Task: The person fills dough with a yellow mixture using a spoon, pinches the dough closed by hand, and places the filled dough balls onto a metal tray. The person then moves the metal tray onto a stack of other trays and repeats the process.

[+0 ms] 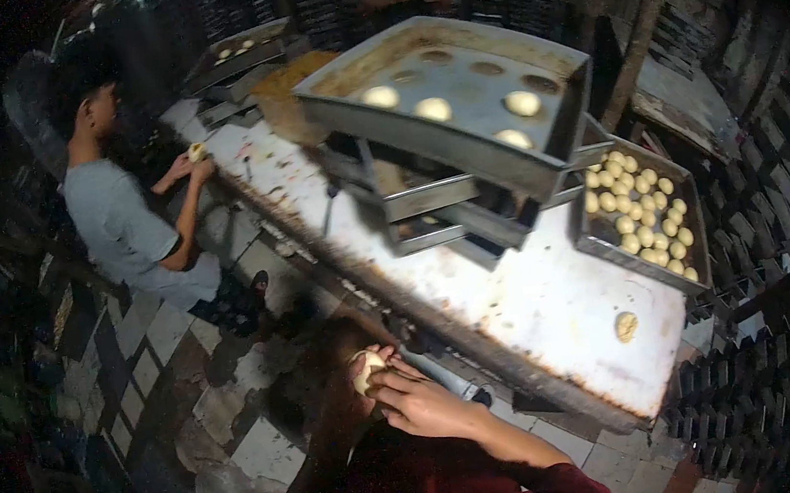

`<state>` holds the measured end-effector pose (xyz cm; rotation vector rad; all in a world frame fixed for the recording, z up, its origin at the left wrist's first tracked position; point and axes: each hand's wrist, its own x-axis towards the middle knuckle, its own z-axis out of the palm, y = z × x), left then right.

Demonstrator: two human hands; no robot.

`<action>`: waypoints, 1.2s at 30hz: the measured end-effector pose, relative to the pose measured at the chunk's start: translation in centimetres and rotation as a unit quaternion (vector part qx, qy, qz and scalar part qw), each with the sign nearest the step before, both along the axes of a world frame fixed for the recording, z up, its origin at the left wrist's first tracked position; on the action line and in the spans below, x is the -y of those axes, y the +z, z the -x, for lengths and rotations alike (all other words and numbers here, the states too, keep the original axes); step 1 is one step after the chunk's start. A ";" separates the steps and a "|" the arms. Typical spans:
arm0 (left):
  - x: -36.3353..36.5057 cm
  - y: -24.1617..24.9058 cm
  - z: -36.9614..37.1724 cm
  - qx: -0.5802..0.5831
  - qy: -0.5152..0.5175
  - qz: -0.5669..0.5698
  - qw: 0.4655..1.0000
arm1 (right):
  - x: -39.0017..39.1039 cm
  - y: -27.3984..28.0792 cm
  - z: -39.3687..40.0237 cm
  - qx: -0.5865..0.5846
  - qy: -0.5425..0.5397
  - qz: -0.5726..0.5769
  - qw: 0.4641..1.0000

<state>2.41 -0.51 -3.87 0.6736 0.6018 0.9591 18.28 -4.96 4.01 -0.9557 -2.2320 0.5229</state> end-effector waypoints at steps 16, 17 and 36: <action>-2.1 3.2 17.2 0.247 0.133 0.090 0.956 | -13.8 -4.0 20.9 -0.419 -0.082 0.495 0.757; -3.3 4.7 17.5 0.247 0.132 0.101 0.955 | -16.1 -5.0 20.1 -0.499 -0.031 0.579 0.644; -31.7 -3.9 12.5 -0.120 -0.004 0.070 0.990 | -38.4 -8.0 11.9 -0.123 -0.505 0.077 0.851</action>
